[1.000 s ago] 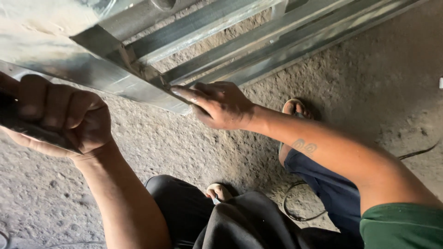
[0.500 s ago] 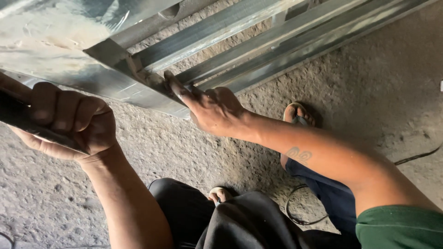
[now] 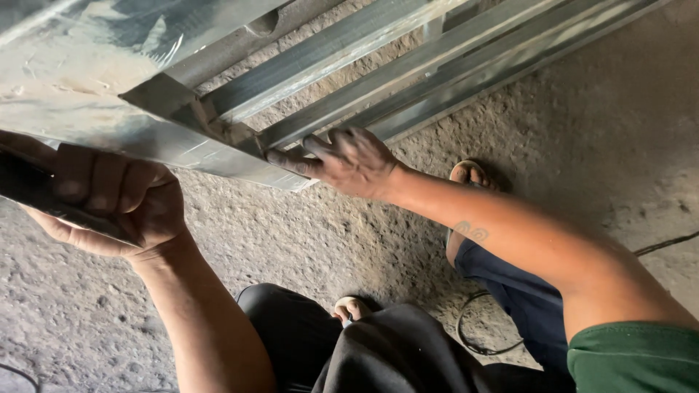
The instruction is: Applying filler putty to the joints of a metal gate and smoothing it with a putty knife
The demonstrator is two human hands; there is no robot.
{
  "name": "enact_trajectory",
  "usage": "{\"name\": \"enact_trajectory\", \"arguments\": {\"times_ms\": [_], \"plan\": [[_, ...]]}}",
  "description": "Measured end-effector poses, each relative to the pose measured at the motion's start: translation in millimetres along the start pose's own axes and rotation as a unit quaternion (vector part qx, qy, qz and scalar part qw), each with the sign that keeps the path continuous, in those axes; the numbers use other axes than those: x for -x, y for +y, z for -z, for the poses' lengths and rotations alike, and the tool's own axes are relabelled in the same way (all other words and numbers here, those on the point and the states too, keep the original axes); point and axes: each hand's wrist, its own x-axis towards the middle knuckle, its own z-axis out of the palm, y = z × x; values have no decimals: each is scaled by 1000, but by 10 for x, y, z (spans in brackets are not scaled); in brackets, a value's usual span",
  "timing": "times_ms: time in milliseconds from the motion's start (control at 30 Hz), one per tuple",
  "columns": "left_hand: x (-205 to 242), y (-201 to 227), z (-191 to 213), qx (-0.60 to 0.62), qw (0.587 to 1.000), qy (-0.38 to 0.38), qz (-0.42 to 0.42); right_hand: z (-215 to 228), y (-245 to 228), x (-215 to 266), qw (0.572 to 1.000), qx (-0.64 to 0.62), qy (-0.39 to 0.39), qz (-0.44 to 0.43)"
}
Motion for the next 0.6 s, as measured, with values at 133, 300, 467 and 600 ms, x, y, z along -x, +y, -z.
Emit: {"name": "enact_trajectory", "arguments": {"times_ms": [133, 300, 467, 600], "plan": [[21, -2, 12, -10, 1000, 10, -4, -131, -184, 291, 898, -346, -269, 49], [3, 90, 101, 4, 1000, -23, -5, 13, 4, 221, 960, -277, -42, -8], [-158, -101, -389, -69, 997, -28, 28, -39, -156, 166, 984, 113, -3, 137], [-27, 43, -17, -2, 1000, 17, -7, -49, -94, 113, 998, -68, -3, 8]]}}
